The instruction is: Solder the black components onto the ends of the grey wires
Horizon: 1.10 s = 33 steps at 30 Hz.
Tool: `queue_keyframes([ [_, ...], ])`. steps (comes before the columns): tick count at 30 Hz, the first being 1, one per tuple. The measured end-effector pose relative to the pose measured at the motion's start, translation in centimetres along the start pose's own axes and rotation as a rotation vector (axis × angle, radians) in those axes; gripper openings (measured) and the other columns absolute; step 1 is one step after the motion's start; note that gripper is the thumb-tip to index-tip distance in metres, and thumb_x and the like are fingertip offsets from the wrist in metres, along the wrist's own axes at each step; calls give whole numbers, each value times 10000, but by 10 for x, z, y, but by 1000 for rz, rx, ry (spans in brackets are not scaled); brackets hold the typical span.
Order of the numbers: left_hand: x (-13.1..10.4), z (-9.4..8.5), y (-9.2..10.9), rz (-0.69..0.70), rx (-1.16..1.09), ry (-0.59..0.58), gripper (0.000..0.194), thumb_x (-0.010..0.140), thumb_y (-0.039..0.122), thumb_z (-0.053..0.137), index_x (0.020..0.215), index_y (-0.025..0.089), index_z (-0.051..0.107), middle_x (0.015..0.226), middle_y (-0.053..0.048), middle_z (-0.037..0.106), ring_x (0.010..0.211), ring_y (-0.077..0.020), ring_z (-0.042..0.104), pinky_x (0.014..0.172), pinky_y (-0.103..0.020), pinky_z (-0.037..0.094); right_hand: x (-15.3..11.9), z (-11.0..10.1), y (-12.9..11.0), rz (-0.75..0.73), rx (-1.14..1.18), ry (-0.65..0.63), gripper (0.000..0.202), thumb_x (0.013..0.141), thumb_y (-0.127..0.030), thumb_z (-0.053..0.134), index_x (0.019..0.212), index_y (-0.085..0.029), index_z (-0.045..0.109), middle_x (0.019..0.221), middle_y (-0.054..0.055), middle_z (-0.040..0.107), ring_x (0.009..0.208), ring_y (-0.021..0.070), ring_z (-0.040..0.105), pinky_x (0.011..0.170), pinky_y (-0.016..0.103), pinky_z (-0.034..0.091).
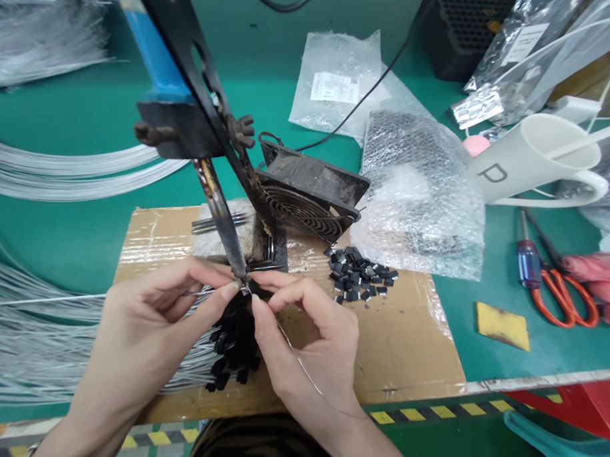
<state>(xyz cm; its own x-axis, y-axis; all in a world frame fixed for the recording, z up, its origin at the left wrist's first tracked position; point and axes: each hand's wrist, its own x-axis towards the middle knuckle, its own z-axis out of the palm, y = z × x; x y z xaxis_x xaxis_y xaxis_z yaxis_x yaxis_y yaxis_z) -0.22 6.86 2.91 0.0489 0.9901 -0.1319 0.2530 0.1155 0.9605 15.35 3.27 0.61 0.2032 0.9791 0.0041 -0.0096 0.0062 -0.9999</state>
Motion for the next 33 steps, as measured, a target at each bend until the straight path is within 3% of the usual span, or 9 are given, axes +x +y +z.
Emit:
queue_keyframes([
  [9,-1,-2,3,12,5,1,126,874,132,737,794,229,744,876,41,791,804,-100,744,749,-155,567,0,0,-3,10,-22,3,137,918,-172,747,818,-245,688,1104,46,819,1080,232,778,955,361,594],
  [17,-2,-2,3,-5,48,4,99,878,186,749,784,217,743,876,12,786,782,-125,722,701,-192,550,0,2,-3,-14,-11,19,149,914,-151,749,815,-252,701,1076,14,820,1069,194,774,954,314,587],
  [33,-2,-1,3,-10,21,-4,115,879,152,739,783,215,735,869,18,781,823,-120,741,764,-179,568,-1,2,-3,-36,-26,22,146,914,-130,750,830,-243,711,1061,32,819,1045,207,780,936,338,603],
])
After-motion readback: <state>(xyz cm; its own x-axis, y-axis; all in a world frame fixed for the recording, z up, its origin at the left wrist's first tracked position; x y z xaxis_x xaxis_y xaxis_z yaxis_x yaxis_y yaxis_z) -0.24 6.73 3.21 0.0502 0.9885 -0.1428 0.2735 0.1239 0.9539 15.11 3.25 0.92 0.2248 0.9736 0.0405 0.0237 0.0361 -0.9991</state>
